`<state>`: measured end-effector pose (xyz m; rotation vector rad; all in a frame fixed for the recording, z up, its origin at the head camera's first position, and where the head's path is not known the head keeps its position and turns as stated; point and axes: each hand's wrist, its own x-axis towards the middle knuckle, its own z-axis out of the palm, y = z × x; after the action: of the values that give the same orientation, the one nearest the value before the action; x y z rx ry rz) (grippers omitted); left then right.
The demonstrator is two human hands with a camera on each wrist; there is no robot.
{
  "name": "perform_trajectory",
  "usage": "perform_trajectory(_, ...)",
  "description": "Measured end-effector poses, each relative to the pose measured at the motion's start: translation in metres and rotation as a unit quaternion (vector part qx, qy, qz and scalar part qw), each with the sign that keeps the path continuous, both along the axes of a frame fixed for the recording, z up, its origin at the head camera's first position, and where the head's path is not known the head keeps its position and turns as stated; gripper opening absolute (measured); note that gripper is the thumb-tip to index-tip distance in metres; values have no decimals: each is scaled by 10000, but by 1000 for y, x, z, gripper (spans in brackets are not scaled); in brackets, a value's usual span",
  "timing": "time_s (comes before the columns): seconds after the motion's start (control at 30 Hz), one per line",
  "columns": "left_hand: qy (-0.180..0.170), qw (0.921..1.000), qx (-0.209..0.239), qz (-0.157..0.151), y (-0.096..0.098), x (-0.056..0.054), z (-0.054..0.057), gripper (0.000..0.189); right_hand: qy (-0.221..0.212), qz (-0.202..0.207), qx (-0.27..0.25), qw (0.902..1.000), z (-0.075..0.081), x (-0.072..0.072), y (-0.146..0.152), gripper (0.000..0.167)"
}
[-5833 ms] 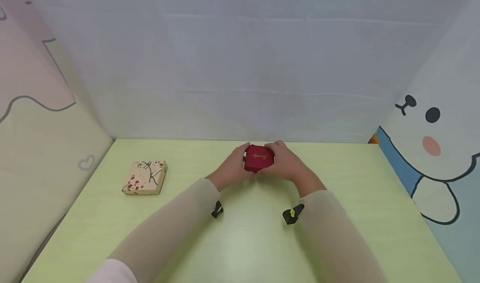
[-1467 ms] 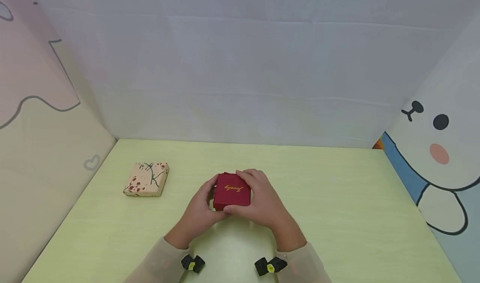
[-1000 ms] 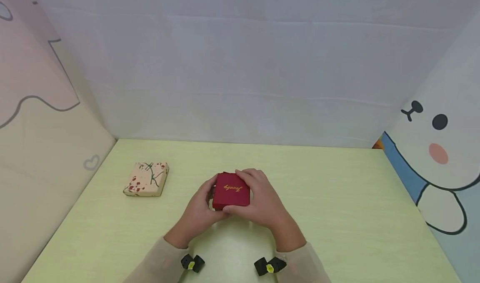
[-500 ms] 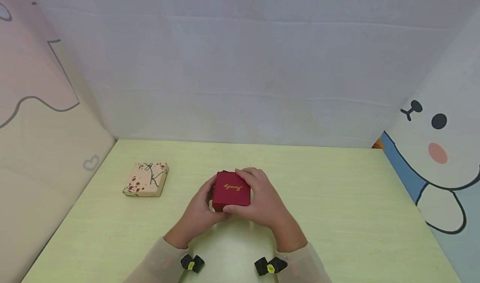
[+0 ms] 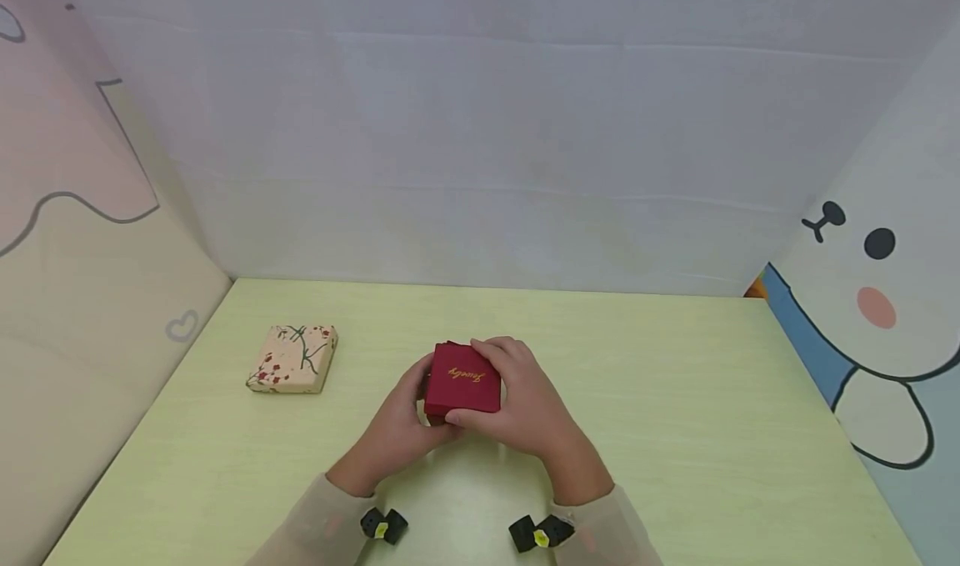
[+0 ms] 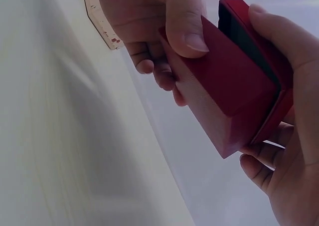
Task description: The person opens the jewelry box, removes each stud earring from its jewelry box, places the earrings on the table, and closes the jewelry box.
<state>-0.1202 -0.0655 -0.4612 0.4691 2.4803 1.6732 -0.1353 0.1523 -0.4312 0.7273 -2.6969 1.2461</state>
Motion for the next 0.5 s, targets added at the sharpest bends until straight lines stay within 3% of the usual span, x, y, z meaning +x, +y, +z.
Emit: perform_trajectory(0.5,48,9999,-31,84,-1,-1,1,92,-30,-21,12,10000,3,0,3,86)
